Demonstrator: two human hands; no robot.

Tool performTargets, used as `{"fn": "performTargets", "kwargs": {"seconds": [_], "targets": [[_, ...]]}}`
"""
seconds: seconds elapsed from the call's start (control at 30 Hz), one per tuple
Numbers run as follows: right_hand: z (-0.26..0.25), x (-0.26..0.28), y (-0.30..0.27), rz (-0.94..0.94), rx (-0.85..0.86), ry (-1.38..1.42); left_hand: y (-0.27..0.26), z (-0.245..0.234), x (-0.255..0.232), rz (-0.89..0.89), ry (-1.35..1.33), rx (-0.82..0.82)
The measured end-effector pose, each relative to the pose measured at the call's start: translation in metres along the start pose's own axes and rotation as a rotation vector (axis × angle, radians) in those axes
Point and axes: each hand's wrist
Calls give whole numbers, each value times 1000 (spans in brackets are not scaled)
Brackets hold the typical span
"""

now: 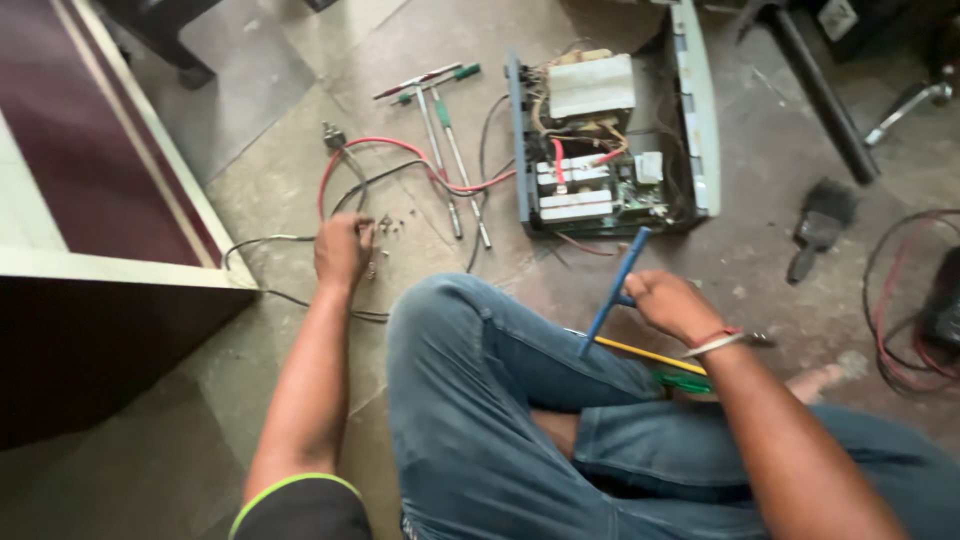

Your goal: The person sits on the floor and repairs an open electronic device, likely a battery charger. They use a screwdriver to tighten connections on the internal circuit board and handle various wires and components.

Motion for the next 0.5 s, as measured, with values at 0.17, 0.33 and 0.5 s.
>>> {"fn": "performTargets", "kwargs": {"seconds": [0.17, 0.33, 0.5], "targets": [[-4, 0, -3, 92, 35, 87, -56, 29, 44, -168, 69, -110], [-5, 3, -1, 192, 76, 116, -87, 39, 61, -304, 66, -138], [-6, 1, -2, 160, 77, 145, -97, 39, 70, -317, -49, -140]]}}
Point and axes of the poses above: each hand's wrist, its own y-axis towards the middle knuckle, its own z-axis out of the palm, x = y × z, and after that the axes turned 4 degrees about z, right-handed
